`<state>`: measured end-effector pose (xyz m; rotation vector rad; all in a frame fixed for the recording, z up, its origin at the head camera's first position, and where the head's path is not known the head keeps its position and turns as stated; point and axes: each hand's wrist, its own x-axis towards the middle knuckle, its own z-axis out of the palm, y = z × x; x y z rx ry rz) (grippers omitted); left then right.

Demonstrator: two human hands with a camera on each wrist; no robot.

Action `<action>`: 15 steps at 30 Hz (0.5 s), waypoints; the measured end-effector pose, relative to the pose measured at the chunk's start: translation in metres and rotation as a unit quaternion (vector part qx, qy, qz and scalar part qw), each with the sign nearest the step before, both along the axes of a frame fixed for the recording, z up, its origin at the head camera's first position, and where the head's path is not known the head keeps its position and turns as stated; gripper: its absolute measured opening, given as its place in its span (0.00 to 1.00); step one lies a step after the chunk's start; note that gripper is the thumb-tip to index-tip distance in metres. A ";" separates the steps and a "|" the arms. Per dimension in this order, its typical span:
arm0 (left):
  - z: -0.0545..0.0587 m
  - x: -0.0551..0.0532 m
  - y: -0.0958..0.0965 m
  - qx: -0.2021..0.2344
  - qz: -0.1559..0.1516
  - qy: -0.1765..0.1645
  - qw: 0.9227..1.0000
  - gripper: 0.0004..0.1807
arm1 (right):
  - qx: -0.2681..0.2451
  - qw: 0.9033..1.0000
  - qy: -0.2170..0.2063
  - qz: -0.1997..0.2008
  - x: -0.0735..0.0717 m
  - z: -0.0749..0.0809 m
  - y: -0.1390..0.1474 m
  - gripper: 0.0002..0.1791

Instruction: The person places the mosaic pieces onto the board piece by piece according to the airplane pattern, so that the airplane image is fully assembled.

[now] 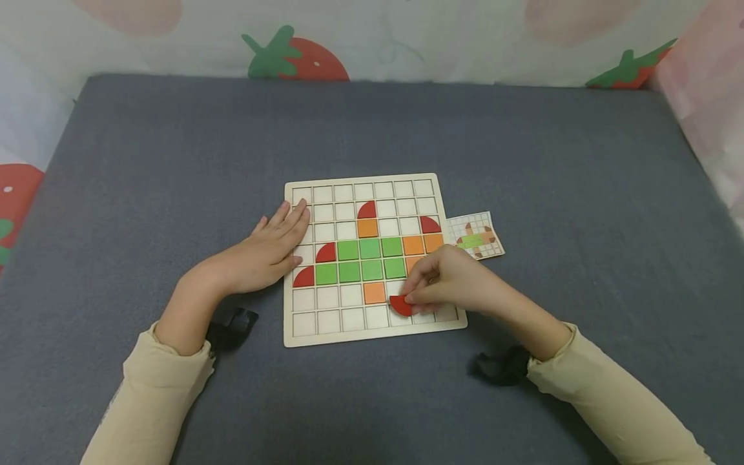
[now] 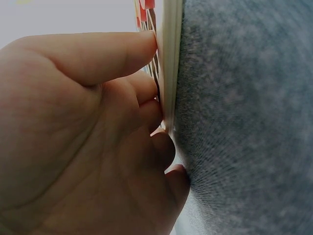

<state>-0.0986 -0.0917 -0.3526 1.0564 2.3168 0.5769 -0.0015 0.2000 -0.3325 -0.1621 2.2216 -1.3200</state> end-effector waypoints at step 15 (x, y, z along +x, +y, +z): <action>-0.001 0.000 0.000 0.000 -0.002 0.006 1.000 0.36 | 0.050 0.996 0.042 0.055 -0.003 -0.005 -0.025 0.03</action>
